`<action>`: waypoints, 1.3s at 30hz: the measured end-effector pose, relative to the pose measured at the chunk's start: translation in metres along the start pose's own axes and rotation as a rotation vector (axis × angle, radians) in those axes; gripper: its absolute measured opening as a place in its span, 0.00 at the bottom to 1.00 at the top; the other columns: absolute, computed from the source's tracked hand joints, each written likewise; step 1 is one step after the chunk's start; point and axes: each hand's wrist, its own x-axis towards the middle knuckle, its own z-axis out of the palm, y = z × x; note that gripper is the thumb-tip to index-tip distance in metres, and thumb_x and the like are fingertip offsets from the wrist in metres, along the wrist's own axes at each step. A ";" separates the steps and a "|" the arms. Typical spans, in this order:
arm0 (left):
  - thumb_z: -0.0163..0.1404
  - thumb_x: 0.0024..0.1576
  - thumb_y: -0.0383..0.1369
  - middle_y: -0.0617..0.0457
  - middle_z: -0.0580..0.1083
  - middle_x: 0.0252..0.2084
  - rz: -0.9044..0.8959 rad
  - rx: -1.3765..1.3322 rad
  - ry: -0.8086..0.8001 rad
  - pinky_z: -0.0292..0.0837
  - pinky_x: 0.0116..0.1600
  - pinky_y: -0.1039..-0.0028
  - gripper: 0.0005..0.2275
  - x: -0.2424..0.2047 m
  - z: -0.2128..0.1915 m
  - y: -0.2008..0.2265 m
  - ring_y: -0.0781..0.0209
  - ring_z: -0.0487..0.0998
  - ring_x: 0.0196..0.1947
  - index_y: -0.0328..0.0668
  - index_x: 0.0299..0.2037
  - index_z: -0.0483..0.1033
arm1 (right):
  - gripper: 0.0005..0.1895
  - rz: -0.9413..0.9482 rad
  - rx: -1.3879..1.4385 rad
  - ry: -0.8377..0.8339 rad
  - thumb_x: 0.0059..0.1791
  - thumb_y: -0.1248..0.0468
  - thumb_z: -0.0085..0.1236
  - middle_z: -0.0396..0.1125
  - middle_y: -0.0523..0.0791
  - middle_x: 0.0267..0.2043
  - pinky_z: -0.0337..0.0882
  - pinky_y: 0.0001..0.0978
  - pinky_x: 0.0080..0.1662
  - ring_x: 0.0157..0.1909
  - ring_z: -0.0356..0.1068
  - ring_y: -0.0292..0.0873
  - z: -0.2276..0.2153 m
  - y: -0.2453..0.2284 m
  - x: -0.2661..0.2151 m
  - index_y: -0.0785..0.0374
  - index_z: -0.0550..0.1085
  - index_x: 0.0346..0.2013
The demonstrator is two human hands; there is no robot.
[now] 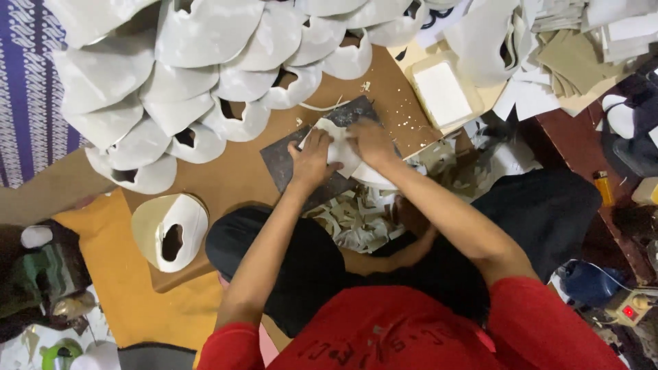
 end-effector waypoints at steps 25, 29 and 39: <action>0.62 0.51 0.45 0.46 0.63 0.67 -0.023 -0.025 -0.019 0.37 0.64 0.32 0.31 -0.007 -0.004 0.008 0.52 0.54 0.73 0.47 0.63 0.66 | 0.15 0.226 -0.053 0.082 0.51 0.48 0.56 0.75 0.39 0.47 0.76 0.39 0.48 0.51 0.75 0.46 -0.031 0.050 -0.014 0.38 0.79 0.51; 0.61 0.51 0.46 0.46 0.62 0.67 -0.020 -0.043 -0.001 0.36 0.64 0.31 0.30 0.005 0.004 0.009 0.52 0.53 0.73 0.45 0.62 0.66 | 0.14 0.054 -0.012 0.051 0.54 0.49 0.55 0.75 0.43 0.48 0.73 0.37 0.52 0.52 0.75 0.48 -0.043 0.013 -0.021 0.46 0.79 0.50; 0.60 0.51 0.48 0.49 0.62 0.66 -0.004 -0.087 0.003 0.39 0.64 0.33 0.29 -0.007 -0.007 0.004 0.53 0.54 0.72 0.49 0.61 0.67 | 0.13 -0.117 0.023 -0.042 0.52 0.56 0.57 0.72 0.46 0.52 0.74 0.48 0.53 0.57 0.72 0.52 -0.033 -0.019 0.003 0.50 0.78 0.50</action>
